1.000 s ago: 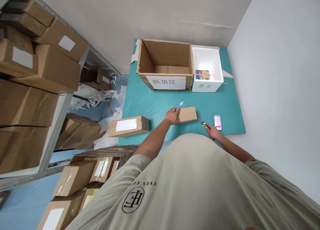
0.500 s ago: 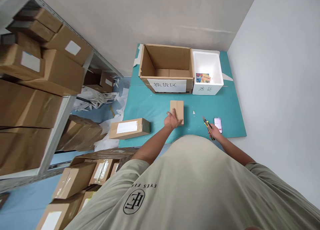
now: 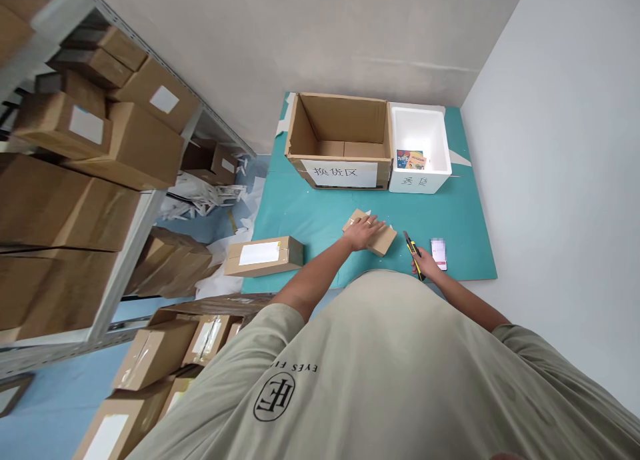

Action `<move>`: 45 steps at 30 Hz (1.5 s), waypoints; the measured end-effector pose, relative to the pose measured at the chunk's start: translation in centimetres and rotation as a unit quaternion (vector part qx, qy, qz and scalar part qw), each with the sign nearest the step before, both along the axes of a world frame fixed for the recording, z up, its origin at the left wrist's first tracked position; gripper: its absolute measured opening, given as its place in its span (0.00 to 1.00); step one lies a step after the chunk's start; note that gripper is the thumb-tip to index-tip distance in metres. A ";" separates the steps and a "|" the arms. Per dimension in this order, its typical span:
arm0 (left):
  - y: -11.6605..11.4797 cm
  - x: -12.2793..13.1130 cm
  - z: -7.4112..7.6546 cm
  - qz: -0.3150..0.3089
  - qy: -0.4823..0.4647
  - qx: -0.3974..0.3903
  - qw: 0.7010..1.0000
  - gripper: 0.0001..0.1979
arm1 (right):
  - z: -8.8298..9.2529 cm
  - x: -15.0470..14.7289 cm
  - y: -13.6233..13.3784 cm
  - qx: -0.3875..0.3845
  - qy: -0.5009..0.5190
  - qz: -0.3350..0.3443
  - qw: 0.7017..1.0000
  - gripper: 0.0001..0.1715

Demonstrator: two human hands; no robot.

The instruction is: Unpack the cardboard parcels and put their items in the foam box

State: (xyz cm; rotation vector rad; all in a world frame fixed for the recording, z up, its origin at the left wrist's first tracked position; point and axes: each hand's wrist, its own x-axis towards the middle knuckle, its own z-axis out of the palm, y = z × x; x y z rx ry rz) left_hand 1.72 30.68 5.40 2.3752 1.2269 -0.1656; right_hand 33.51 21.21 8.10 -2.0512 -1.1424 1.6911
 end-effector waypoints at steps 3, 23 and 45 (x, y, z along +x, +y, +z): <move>1.6 -0.7 -0.8 -0.015 0.034 0.010 0.999 0.70 | 0.2 -0.5 -0.1 -0.017 0.008 -0.005 1.000 0.07; -2.3 -0.6 -1.8 0.146 0.085 0.008 0.986 0.68 | 0.8 -3.7 2.1 0.016 -0.026 0.082 0.996 0.12; -2.9 0.0 -0.8 0.140 0.120 0.021 0.983 0.62 | 2.8 -4.6 1.5 0.035 -0.167 0.177 0.969 0.21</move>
